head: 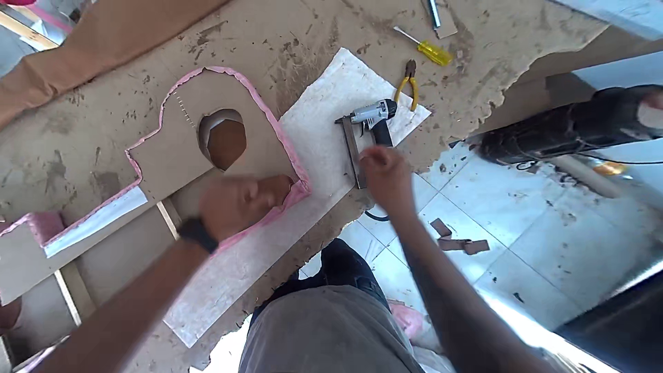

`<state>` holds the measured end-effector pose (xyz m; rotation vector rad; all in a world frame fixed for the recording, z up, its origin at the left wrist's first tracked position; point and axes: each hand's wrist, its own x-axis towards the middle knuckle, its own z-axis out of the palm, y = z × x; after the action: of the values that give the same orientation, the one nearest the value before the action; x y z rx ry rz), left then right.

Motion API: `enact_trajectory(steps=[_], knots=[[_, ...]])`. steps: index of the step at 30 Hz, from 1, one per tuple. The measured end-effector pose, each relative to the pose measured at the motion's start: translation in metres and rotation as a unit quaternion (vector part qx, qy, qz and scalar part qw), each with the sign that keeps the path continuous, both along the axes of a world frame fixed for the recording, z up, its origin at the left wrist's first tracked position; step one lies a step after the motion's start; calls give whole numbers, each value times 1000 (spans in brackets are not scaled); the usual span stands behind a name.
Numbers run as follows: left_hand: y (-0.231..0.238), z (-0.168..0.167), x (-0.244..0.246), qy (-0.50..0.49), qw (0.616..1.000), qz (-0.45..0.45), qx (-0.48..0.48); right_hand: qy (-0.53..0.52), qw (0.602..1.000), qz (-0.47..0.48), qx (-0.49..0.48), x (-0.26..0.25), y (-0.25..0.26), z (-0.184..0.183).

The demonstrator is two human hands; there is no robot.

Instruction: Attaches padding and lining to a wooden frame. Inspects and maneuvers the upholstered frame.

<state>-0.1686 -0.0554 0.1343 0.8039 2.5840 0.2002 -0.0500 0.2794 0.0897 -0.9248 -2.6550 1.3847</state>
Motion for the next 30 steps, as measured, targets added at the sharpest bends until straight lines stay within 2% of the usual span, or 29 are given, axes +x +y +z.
enact_trajectory(steps=[2, 4, 7, 10, 14, 17, 20, 22, 27, 30], knots=[[-20, -45, 53, -10, 999, -38, -18, -6, 997, 48, -66, 36, -71, 8], [-34, -78, 77, 33, 994, -66, 85, -76, 982, 90, -147, 45, -130, -8], [-50, -105, 77, 41, 963, -92, 250, -148, 978, 90, -116, 28, -178, -33], [-56, -111, 66, 61, 949, -142, 274, -200, 975, 87, -51, 10, -189, -37], [-29, -95, 60, 117, 976, -143, 119, -156, 978, 32, -138, 33, -194, -25], [-9, -102, 51, 120, 966, -213, 86, -173, 974, -8, -144, 35, -210, -16], [-7, -118, 40, 84, 940, -300, 138, -170, 974, -42, -148, 39, -214, -32], [-9, -125, 34, 55, 929, -312, 192, -157, 973, -71, -154, 34, -218, -33], [-21, -125, 26, 25, 909, -241, 338, -198, 966, -77, -149, 5, -227, -1], [-17, -134, 11, 40, 915, -190, 353, -230, 964, -14, -132, -21, -210, -7]])
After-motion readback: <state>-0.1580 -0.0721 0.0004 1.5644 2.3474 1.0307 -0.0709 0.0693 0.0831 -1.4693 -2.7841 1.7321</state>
